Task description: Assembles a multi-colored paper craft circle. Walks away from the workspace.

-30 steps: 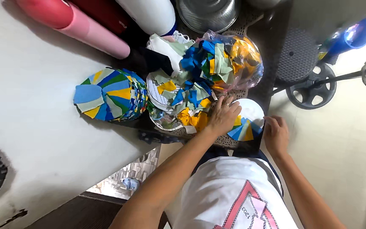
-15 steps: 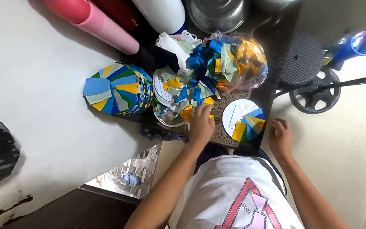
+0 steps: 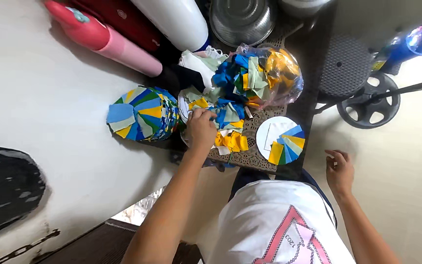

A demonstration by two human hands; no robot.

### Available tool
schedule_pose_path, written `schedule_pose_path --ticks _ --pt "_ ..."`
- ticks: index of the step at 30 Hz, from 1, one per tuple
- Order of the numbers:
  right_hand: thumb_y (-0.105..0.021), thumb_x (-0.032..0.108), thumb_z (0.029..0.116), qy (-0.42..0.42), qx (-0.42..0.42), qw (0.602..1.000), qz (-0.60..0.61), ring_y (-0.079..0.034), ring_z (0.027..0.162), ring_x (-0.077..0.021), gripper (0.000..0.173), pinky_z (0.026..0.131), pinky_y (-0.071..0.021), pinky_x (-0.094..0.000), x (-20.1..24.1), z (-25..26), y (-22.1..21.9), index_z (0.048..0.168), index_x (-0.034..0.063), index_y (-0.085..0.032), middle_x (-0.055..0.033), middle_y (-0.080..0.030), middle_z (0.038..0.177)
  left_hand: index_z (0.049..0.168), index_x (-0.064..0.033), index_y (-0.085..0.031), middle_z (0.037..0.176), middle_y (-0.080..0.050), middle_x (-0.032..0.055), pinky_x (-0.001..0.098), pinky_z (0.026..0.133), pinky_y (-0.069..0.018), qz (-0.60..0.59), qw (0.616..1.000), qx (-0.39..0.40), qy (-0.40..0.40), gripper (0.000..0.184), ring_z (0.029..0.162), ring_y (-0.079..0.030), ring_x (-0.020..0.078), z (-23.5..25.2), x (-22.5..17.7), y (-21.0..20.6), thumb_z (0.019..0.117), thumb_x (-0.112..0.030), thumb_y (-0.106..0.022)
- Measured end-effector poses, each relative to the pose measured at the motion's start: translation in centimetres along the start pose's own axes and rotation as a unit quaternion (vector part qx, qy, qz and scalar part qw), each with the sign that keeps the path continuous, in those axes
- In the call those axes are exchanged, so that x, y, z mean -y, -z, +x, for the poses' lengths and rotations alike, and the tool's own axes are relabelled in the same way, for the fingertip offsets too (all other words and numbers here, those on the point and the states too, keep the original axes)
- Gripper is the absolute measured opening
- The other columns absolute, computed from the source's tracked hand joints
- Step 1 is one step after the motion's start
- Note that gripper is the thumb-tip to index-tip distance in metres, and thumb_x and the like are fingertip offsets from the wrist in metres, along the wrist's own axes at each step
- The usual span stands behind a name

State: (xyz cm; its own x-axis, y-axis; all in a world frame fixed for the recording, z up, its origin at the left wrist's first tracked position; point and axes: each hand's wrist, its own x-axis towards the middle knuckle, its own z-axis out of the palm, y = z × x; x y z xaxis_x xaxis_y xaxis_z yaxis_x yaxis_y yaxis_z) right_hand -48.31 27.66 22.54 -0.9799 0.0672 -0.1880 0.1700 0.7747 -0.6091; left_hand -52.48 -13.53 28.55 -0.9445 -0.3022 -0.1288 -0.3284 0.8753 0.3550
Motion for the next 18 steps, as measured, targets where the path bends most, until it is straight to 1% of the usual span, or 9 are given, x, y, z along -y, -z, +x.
schedule_pose_path --ticks 2,4,6,7,9,12,15,18 --pt "-0.055 0.001 0.0981 0.005 -0.001 1.000 0.002 -0.068 0.101 -0.0390 0.026 0.084 -0.0570 -0.0487 0.2 0.0 -0.2 0.119 -0.0025 -0.071 -0.0311 -0.062 0.127 0.116 0.0010 -0.071 0.125 -0.064 0.0243 0.0613 0.100 -0.0481 -0.007 1.000 0.006 0.017 0.023 0.119 -0.060 0.0442 0.2 -2.1 -0.4 0.0984 -0.002 -0.056" --pt "-0.055 0.001 0.0982 0.009 -0.005 1.000 0.006 -0.068 0.099 -0.0375 0.026 0.083 -0.0572 -0.0471 0.5 0.1 -0.4 0.118 -0.0022 -0.072 -0.0305 -0.062 0.126 0.118 0.0019 -0.069 0.122 -0.065 0.0246 0.0606 0.096 -0.0502 -0.017 0.998 0.015 0.052 0.025 0.114 -0.063 0.0426 0.7 -4.2 -1.1 0.1006 -0.014 -0.061" --pt "-0.056 0.002 0.0983 0.013 -0.006 1.000 0.010 -0.068 0.098 -0.0373 0.026 0.082 -0.0574 -0.0467 0.8 0.3 -0.4 0.118 -0.0020 -0.072 -0.0303 -0.062 0.126 0.114 0.0026 -0.068 0.119 -0.064 0.0253 0.0598 0.095 -0.0492 -0.023 0.996 0.000 0.091 0.032 0.111 -0.063 0.0422 1.3 -5.6 -2.0 0.1003 -0.026 -0.065" --pt "-0.056 0.002 0.0981 0.013 -0.004 1.000 0.011 -0.068 0.099 -0.0373 0.026 0.082 -0.0574 -0.0472 0.8 0.3 -0.3 0.118 -0.0017 -0.072 -0.0300 -0.062 0.126 0.112 0.0028 -0.068 0.118 -0.064 0.0251 0.0591 0.096 -0.0488 -0.021 0.994 -0.010 0.109 0.036 0.112 -0.062 0.0422 1.7 -6.0 -2.4 0.1000 -0.031 -0.066" --pt "-0.056 0.002 0.0982 0.019 0.000 1.000 0.008 -0.068 0.099 -0.0373 0.026 0.082 -0.0572 -0.0470 0.8 0.4 -0.1 0.118 -0.0013 -0.072 -0.0297 -0.062 0.125 0.110 0.0032 -0.069 0.118 -0.064 0.0257 0.0588 0.097 -0.0484 -0.025 0.989 -0.026 0.145 0.040 0.114 -0.062 0.0428 2.2 -6.6 -3.0 0.0989 -0.035 -0.067" --pt "-0.056 0.002 0.0983 0.026 0.000 1.000 0.011 -0.068 0.099 -0.0377 0.026 0.081 -0.0575 -0.0469 0.5 0.5 0.1 0.118 -0.0017 -0.072 -0.0304 -0.062 0.125 0.109 0.0033 -0.069 0.120 -0.064 0.0258 0.0599 0.097 -0.0480 -0.024 0.984 -0.032 0.173 0.040 0.116 -0.062 0.0427 2.7 -7.0 -3.6 0.0989 -0.035 -0.067" --pt "-0.056 0.002 0.0980 0.029 0.004 1.000 0.009 -0.068 0.099 -0.0372 0.025 0.081 -0.0577 -0.0464 0.2 0.7 0.3 0.117 -0.0007 -0.073 -0.0291 -0.063 0.125 0.107 0.0021 -0.070 0.120 -0.065 0.0238 0.0582 0.096 -0.0487 0.000 0.984 -0.023 0.179 0.032 0.118 -0.061 0.0414 2.9 -7.5 -4.4 0.0996 -0.029 -0.065" --pt "-0.056 0.003 0.0984 0.032 0.010 0.999 0.003 -0.068 0.100 -0.0375 0.025 0.083 -0.0575 -0.0474 -0.1 1.0 0.6 0.117 0.0002 -0.073 -0.0286 -0.063 0.125 0.107 0.0011 -0.071 0.121 -0.065 0.0216 0.0568 0.098 -0.0490 0.027 0.983 -0.007 0.179 0.026 0.119 -0.061 0.0399 3.0 -7.9 -5.0 0.0999 -0.023 -0.063"
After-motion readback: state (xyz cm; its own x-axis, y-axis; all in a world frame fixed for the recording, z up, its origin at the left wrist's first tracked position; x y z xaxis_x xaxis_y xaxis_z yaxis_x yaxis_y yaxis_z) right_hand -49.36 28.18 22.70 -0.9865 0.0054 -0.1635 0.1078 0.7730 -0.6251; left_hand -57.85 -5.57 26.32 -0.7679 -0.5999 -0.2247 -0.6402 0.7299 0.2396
